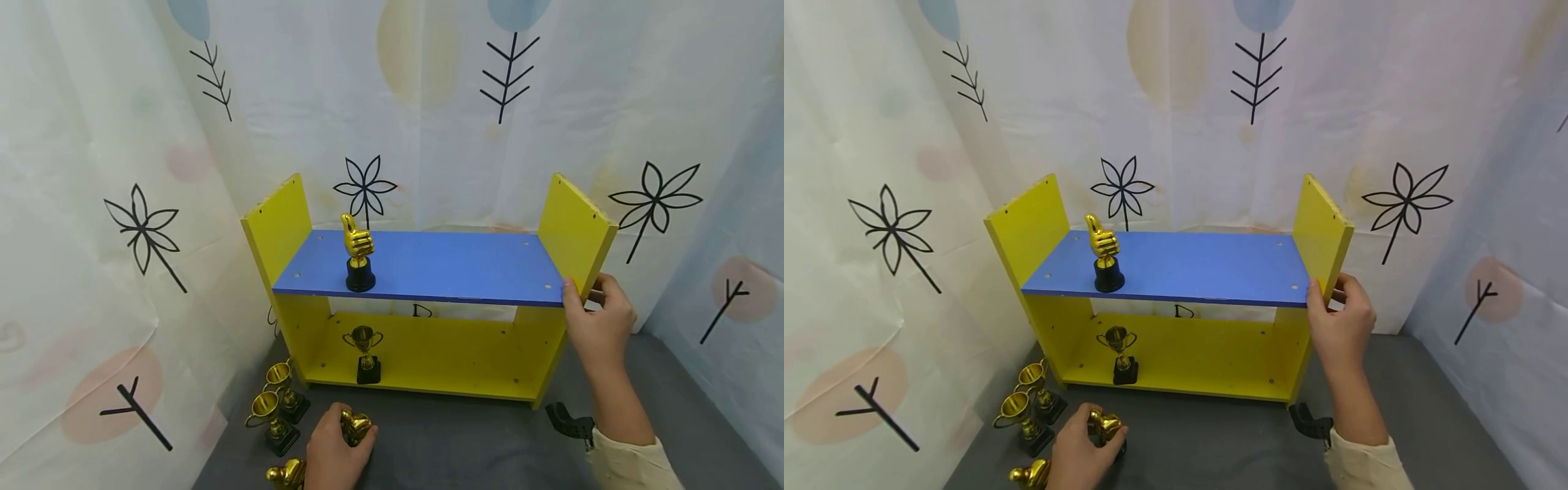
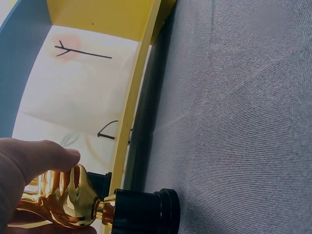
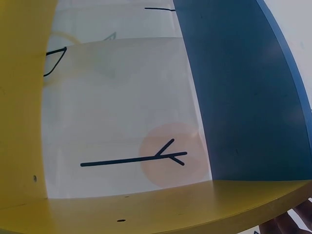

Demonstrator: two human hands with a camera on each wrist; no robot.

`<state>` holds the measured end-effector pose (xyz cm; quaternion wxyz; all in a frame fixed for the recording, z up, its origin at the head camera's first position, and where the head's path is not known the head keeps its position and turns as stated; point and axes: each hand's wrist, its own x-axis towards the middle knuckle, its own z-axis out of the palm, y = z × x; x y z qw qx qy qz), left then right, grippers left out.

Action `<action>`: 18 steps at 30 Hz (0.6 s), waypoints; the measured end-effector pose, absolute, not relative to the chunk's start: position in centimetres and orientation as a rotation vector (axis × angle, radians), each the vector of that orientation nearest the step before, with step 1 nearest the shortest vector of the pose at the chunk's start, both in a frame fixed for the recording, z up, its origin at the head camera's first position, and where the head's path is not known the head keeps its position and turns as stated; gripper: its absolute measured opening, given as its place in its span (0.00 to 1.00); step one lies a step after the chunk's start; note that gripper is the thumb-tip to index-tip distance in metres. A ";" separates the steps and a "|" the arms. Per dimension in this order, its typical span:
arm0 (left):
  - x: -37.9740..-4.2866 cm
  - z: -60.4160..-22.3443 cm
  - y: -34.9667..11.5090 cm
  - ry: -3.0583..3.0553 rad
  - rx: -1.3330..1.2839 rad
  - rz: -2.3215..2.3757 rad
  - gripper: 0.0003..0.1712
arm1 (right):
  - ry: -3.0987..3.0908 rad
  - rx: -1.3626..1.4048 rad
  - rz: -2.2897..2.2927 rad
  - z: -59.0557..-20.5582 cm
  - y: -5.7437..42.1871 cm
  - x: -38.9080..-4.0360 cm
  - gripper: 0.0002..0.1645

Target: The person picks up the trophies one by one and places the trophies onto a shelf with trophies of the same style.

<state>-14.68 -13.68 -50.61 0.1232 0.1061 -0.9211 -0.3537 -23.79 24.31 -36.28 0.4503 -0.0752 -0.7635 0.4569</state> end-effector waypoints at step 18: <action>-14.7 -50.6 -13.6 -2.709 0.278 -1.051 0.29 | -1.899 -0.210 1.152 -36.2 24.1 -23.6 0.24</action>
